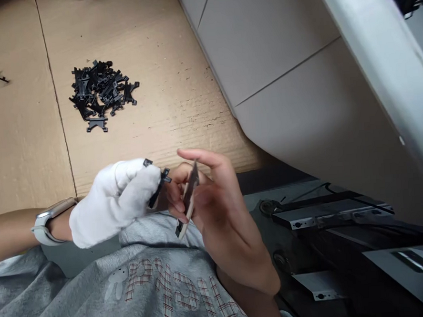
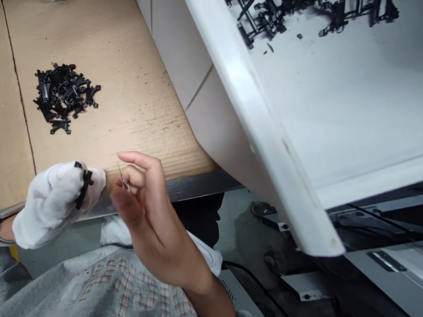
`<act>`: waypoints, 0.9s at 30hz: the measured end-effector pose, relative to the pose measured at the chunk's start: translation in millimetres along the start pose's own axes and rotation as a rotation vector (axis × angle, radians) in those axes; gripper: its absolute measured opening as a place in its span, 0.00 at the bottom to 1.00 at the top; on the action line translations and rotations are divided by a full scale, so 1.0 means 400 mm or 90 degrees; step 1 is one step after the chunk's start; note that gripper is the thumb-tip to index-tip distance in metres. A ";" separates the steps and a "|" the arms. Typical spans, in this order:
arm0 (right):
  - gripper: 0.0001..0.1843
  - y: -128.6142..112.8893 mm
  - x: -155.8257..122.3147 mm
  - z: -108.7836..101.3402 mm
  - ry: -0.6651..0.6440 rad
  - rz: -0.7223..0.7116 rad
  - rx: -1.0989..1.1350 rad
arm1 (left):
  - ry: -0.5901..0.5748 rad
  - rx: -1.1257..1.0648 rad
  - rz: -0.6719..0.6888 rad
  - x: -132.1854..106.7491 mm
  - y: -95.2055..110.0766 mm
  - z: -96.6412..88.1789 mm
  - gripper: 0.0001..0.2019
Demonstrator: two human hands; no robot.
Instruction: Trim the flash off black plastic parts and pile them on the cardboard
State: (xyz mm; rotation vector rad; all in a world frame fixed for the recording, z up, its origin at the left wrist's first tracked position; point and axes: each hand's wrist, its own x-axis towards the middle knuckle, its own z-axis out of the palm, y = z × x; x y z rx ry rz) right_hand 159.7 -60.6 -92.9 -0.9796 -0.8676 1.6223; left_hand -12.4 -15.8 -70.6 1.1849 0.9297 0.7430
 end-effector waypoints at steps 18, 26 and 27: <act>0.16 0.033 -0.021 0.013 0.010 -0.256 -0.093 | -0.046 -0.062 -0.031 -0.005 -0.023 -0.006 0.24; 0.11 0.031 -0.028 0.019 0.046 -0.220 -0.160 | 0.061 0.131 0.035 0.009 -0.017 0.004 0.34; 0.10 0.029 -0.029 0.019 0.050 -0.221 -0.167 | 0.076 0.166 0.060 0.012 -0.016 0.003 0.33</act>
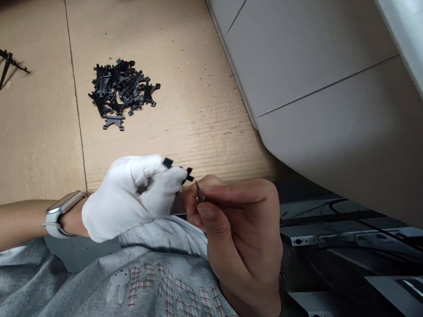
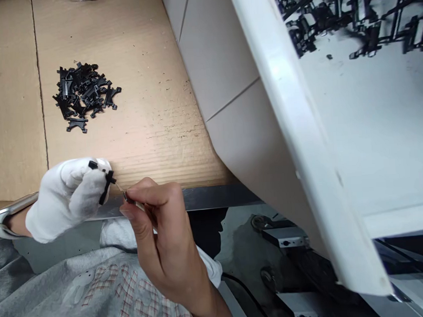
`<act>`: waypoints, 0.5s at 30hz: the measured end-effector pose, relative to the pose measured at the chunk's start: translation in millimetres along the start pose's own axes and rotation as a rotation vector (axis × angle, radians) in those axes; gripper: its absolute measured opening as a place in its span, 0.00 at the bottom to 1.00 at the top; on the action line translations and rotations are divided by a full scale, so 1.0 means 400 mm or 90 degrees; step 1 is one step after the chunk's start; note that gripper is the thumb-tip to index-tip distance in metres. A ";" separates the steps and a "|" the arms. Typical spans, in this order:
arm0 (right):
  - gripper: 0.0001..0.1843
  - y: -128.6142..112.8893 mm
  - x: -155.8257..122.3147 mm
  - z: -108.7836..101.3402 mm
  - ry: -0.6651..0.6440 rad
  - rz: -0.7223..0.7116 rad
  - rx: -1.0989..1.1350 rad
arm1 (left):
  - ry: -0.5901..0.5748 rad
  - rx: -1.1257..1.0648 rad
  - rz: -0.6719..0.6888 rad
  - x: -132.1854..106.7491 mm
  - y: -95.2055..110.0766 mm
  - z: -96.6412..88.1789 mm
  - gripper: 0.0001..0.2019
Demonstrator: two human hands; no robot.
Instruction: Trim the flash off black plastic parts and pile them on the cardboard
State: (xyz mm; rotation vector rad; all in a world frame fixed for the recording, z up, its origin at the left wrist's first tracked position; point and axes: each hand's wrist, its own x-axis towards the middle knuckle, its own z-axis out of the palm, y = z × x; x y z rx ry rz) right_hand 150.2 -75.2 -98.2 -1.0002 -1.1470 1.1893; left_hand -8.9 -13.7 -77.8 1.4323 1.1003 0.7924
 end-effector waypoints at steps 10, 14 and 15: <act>0.16 -0.025 -0.004 -0.015 0.069 -0.068 -0.157 | 0.058 0.472 0.364 0.046 0.014 -0.035 0.24; 0.24 -0.046 -0.008 -0.008 0.075 -0.057 -0.268 | 0.037 0.628 0.435 0.031 0.025 -0.064 0.22; 0.26 -0.049 -0.006 -0.007 0.066 -0.059 -0.283 | 0.016 0.655 0.447 0.028 0.029 -0.072 0.21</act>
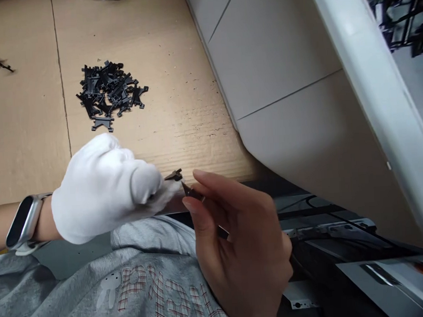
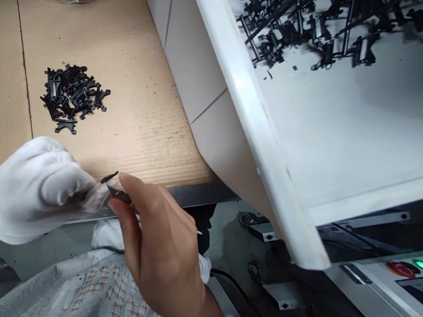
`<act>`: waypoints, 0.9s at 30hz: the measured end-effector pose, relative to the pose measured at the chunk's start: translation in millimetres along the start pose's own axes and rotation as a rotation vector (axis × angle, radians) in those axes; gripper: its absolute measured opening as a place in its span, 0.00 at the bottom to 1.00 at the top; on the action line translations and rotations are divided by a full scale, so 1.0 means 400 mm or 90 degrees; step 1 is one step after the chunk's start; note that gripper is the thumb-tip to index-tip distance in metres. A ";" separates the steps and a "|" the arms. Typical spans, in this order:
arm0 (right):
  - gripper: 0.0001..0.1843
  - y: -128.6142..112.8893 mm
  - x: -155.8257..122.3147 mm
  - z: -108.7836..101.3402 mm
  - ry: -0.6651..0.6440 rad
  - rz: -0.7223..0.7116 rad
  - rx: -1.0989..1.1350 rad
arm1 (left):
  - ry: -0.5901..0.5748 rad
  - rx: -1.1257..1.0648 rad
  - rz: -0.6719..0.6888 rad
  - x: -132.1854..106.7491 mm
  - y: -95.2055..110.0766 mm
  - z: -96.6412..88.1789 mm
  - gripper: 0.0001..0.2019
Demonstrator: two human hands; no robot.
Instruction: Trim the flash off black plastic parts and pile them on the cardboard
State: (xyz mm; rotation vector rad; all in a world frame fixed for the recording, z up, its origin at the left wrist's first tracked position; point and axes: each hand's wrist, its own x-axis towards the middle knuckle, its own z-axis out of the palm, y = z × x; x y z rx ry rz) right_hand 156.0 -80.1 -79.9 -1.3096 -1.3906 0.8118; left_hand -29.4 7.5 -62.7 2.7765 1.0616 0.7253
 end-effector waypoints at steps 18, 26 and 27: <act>0.27 -0.007 0.015 0.009 -0.034 -0.053 -0.034 | -0.080 0.086 0.139 0.010 0.011 -0.057 0.17; 0.25 0.001 0.021 0.010 -0.008 -0.054 -0.033 | -0.055 0.186 0.121 -0.024 0.040 -0.046 0.18; 0.24 0.000 0.021 0.009 0.000 -0.053 -0.039 | -0.048 0.202 0.136 -0.024 0.039 -0.048 0.18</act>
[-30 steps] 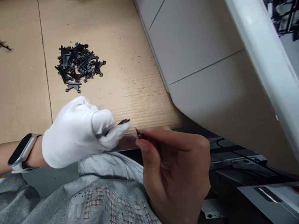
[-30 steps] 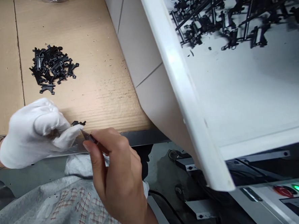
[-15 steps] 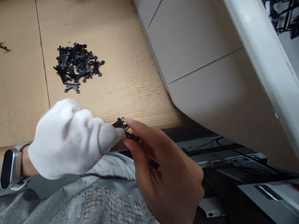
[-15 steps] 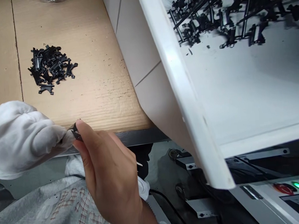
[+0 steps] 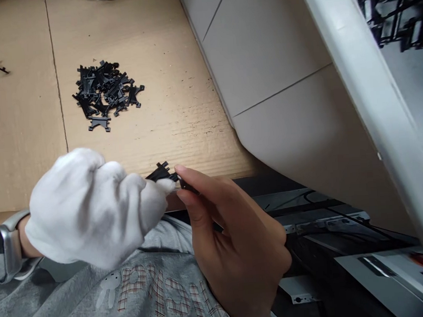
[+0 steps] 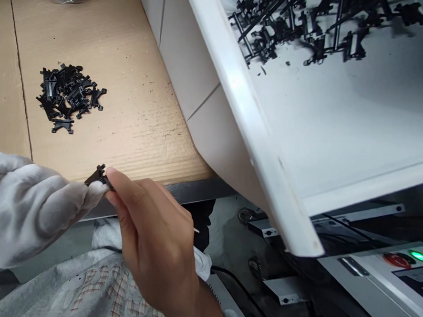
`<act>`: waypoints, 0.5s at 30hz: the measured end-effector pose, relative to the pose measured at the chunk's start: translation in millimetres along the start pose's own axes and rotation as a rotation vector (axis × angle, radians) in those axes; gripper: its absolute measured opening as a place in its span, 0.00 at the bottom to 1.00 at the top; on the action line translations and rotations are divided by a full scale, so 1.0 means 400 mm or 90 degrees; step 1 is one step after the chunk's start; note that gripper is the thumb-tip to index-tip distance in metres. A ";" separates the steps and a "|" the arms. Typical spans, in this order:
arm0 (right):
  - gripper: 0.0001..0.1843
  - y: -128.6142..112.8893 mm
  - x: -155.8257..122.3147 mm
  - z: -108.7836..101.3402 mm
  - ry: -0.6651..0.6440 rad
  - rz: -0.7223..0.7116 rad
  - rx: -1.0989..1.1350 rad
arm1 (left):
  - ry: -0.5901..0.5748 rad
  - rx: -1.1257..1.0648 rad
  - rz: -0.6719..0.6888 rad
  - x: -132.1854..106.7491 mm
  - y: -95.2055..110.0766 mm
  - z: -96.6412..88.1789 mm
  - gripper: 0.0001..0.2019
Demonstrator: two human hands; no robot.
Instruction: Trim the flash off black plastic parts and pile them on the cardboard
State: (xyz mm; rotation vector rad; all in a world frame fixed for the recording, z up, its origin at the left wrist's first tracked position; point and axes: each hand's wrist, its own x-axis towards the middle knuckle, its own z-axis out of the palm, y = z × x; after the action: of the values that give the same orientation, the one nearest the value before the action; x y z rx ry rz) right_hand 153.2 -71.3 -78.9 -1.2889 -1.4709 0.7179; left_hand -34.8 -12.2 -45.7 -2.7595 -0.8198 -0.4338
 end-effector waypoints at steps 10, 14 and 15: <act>0.20 0.001 0.001 -0.001 -0.014 -0.052 -0.024 | -0.017 0.072 0.012 0.024 0.005 -0.023 0.15; 0.18 -0.003 0.007 -0.001 -0.014 -0.058 -0.036 | 0.038 0.073 0.042 0.020 0.006 -0.028 0.14; 0.19 -0.004 0.005 -0.001 -0.012 -0.054 -0.028 | 0.045 0.079 0.048 0.018 0.005 -0.028 0.14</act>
State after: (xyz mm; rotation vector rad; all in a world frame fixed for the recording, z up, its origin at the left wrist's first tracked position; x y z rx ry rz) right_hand 153.1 -69.7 -76.8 -1.2484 -1.5540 0.6473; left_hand -30.5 -13.8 -33.0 -2.6354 -0.6983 -0.4487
